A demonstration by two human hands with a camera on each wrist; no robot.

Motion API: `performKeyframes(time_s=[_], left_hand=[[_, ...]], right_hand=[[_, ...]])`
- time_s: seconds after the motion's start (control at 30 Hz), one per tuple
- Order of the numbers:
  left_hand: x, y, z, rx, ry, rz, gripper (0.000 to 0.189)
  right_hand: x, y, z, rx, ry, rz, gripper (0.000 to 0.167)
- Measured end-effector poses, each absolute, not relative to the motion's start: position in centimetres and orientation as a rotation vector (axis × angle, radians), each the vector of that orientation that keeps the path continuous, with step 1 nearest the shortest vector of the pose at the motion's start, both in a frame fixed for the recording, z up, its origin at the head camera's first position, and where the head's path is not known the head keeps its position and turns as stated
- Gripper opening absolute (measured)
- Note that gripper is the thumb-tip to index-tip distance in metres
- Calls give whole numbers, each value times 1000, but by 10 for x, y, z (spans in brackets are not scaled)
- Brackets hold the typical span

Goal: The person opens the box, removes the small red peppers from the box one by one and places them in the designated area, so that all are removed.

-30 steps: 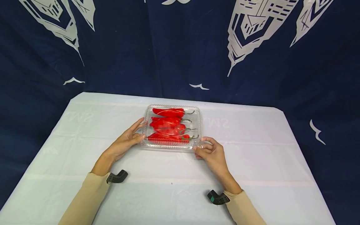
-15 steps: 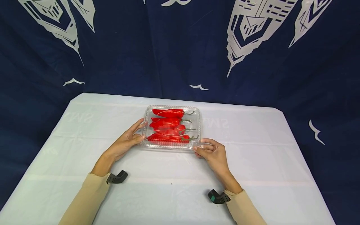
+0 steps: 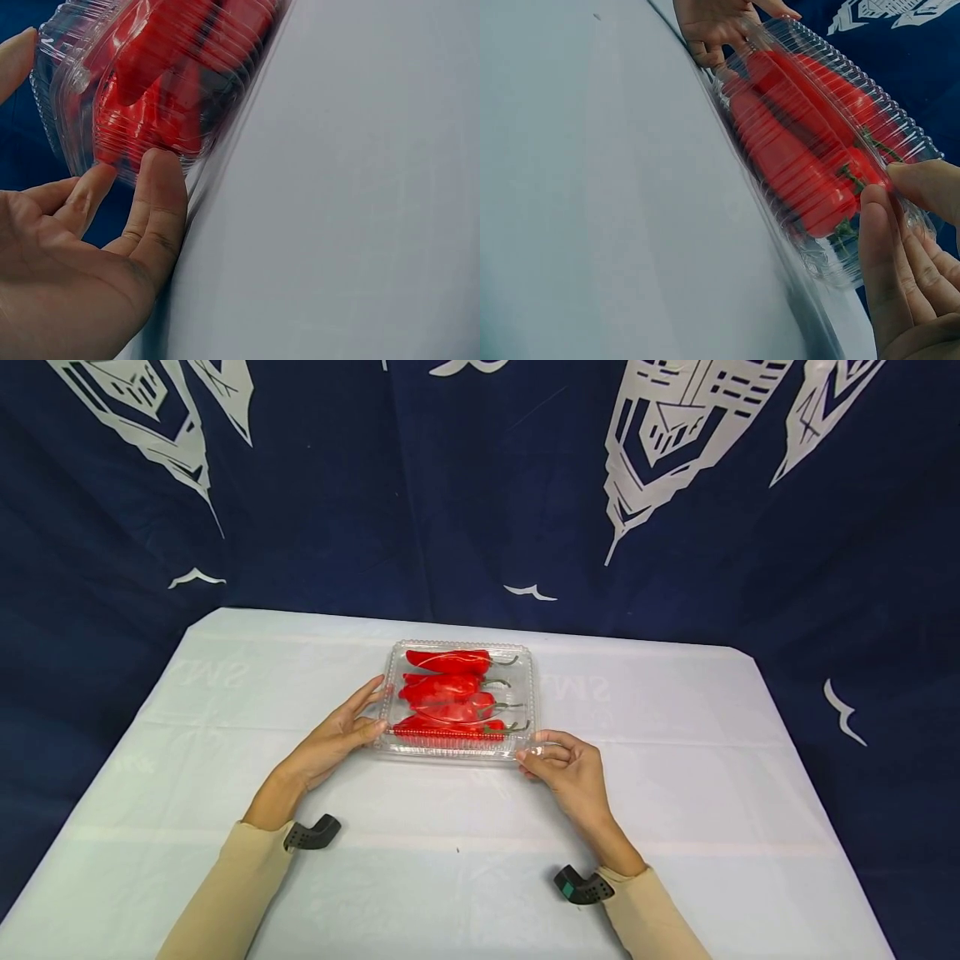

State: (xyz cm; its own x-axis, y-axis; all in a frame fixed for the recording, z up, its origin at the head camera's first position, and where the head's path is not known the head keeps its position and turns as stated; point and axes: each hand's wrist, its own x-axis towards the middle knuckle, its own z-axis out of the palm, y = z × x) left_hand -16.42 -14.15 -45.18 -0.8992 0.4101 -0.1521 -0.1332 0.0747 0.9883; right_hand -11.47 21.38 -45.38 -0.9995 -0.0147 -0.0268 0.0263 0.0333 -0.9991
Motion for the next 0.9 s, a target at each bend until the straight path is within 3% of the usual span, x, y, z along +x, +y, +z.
performKeyframes(time_s=[0.9], left_hand=[[-164,-142,-452,290,1972,1877,81]], right_hand=[[-115,219,-457,-112,2210,-2175,34]])
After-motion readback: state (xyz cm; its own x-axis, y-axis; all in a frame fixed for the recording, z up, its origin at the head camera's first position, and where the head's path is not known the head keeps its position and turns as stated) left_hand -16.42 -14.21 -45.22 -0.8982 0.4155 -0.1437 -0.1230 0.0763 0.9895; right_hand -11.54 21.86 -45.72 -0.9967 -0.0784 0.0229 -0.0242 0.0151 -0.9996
